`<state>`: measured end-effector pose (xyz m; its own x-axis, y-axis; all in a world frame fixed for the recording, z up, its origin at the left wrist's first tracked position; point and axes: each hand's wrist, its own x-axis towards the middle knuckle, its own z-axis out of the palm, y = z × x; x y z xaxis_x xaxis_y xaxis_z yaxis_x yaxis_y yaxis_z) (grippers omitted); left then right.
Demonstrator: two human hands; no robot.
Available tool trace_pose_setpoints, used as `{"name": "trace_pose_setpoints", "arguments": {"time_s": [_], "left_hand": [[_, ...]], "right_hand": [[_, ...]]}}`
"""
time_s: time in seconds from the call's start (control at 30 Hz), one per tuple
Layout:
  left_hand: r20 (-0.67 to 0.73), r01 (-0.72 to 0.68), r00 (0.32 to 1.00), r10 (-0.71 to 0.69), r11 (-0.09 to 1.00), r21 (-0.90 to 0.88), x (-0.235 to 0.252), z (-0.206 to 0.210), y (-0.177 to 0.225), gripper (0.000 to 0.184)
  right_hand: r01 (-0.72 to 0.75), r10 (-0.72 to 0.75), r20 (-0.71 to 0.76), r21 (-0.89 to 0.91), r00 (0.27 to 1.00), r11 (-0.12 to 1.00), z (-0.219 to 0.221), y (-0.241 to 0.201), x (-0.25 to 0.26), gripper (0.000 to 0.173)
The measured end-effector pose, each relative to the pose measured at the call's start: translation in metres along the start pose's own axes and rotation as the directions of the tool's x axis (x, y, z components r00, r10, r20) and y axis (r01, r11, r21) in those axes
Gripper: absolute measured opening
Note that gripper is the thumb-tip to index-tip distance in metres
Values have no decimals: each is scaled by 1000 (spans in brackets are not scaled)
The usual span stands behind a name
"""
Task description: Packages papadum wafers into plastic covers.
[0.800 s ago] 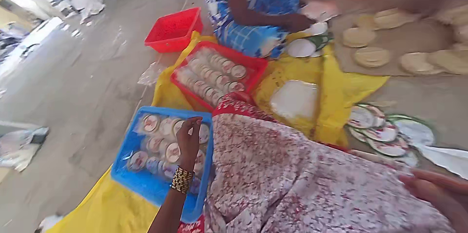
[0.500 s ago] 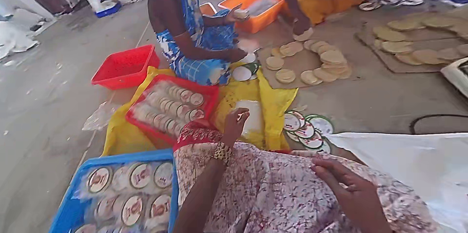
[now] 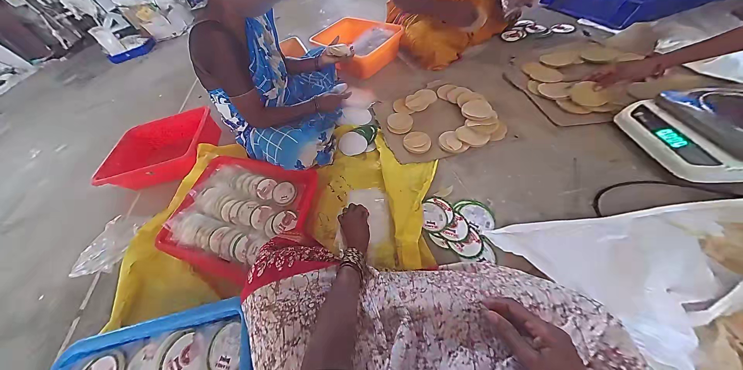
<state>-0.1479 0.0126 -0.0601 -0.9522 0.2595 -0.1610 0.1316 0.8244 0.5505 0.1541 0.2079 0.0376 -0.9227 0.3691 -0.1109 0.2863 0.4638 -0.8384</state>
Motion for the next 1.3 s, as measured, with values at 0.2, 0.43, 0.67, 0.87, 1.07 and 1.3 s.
{"name": "trace_pose_setpoints", "arguments": {"time_s": [0.2, 0.43, 0.67, 0.87, 1.07, 1.3], "left_hand": [[-596, -577, 749, 289, 727, -373, -42, -15, 40, 10], [-532, -817, 569, 627, 501, -285, -152, -39, 69, 18], [-226, -557, 745, 628, 398, -728, -203, -67, 78, 85], [189, 19, 842, 505, 322, -947, -218, -90, 95, 48], [213, 31, 844, 492, 351, -936, -223, -74, 79, 11], [-273, -394, 911, 309, 458, -796, -165, -77, 61, 5]], "right_hand": [[153, -129, -194, 112, 972, 982, 18, -26, 18, 38], [168, -116, -169, 340, 979, 925, 17, -72, 32, 55], [333, -259, -362, 159, 896, 930, 29, -85, 10, 21], [517, -457, -359, 90, 814, 851, 28, -83, -3, 24], [592, -524, -302, 213, 796, 777, 25, -75, -4, 16], [143, -89, -341, 138, 936, 980, -7, -27, 79, 30]]}}
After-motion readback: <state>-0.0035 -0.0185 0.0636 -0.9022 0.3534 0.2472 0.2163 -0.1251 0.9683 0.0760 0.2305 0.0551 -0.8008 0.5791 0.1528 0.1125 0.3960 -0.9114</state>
